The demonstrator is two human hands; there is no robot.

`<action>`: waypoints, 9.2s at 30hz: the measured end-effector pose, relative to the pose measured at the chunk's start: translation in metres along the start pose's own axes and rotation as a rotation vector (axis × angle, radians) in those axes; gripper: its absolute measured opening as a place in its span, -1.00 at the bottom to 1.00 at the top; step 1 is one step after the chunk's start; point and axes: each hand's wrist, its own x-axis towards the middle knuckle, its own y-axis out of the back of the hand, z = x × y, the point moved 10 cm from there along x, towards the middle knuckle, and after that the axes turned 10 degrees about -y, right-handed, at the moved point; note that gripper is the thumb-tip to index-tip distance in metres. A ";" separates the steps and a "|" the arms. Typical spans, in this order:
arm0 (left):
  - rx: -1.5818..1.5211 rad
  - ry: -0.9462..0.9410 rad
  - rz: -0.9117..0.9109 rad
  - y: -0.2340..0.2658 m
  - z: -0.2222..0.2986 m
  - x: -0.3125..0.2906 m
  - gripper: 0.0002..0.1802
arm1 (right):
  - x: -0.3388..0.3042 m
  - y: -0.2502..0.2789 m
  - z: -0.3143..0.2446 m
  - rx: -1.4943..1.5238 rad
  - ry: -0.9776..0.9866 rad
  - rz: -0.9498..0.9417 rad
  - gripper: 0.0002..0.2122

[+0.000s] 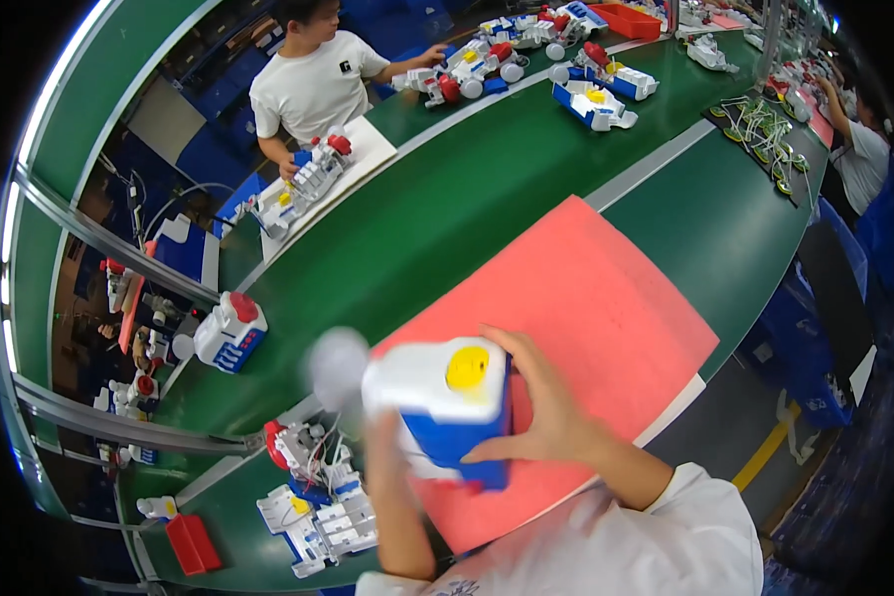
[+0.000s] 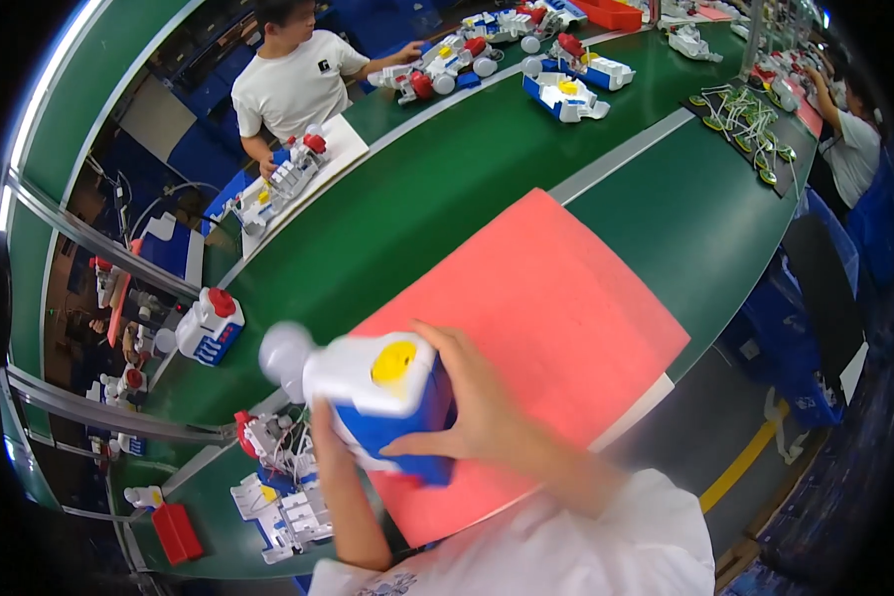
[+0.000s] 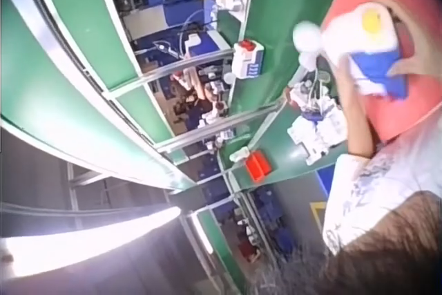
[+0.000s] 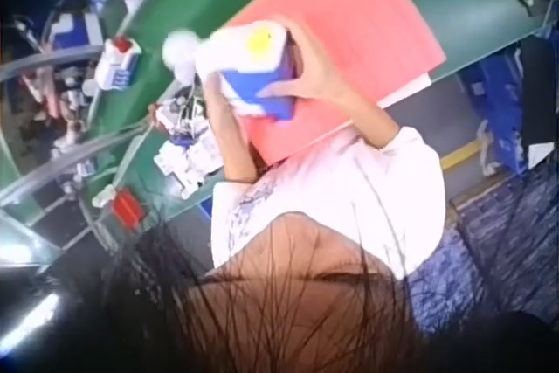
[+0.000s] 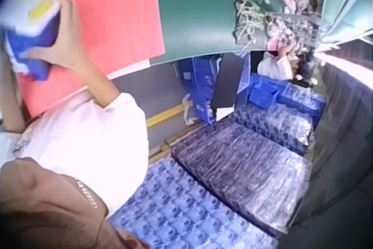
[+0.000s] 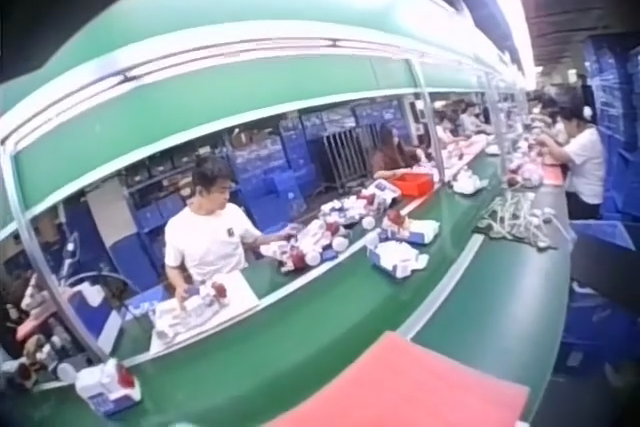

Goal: The recorder is assembling the internal electronics and plastic housing of a toy vehicle on a production line.

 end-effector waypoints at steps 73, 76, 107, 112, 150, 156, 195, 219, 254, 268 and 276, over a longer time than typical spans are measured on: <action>0.023 -0.027 0.073 0.004 0.015 -0.082 -0.04 | 0.008 -0.037 0.132 0.772 -0.595 0.099 -0.27; 0.314 -0.295 0.000 -0.043 0.036 -0.090 0.44 | 0.010 -0.043 0.123 1.399 -0.616 0.022 -0.32; 1.171 -0.766 -0.534 -0.126 0.133 -0.012 -0.18 | 0.014 0.051 -0.082 -0.083 0.596 0.202 -0.48; 1.287 -0.819 -0.718 -0.132 0.111 0.017 -0.19 | 0.038 0.004 -0.064 -0.545 0.316 -0.107 -0.63; 0.906 -0.202 -0.083 0.074 0.107 -0.094 -0.63 | 0.290 0.152 0.147 -1.061 -0.045 0.279 -0.57; 0.343 -0.053 0.209 0.089 0.044 -0.098 -0.56 | 0.153 0.085 0.061 -0.735 0.087 -0.169 -0.70; 0.082 -0.103 0.171 0.013 0.000 -0.121 -0.42 | 0.184 -0.097 0.005 -0.203 0.216 -0.540 -0.61; 1.305 -0.152 -0.493 0.026 0.034 0.004 -0.57 | 0.107 0.025 -0.026 -0.316 0.487 -0.316 -0.67; 0.896 -0.346 -0.535 -0.114 0.074 0.032 -0.44 | 0.133 0.063 0.119 -0.197 -0.152 -0.467 -0.64; 1.162 -0.058 -1.055 -0.142 -0.034 0.047 -0.31 | 0.149 0.053 0.094 -0.628 -0.107 -0.510 -0.60; 1.197 -0.123 -1.019 -0.138 -0.031 0.047 -0.35 | 0.164 0.035 0.092 -1.131 0.019 -0.323 -0.57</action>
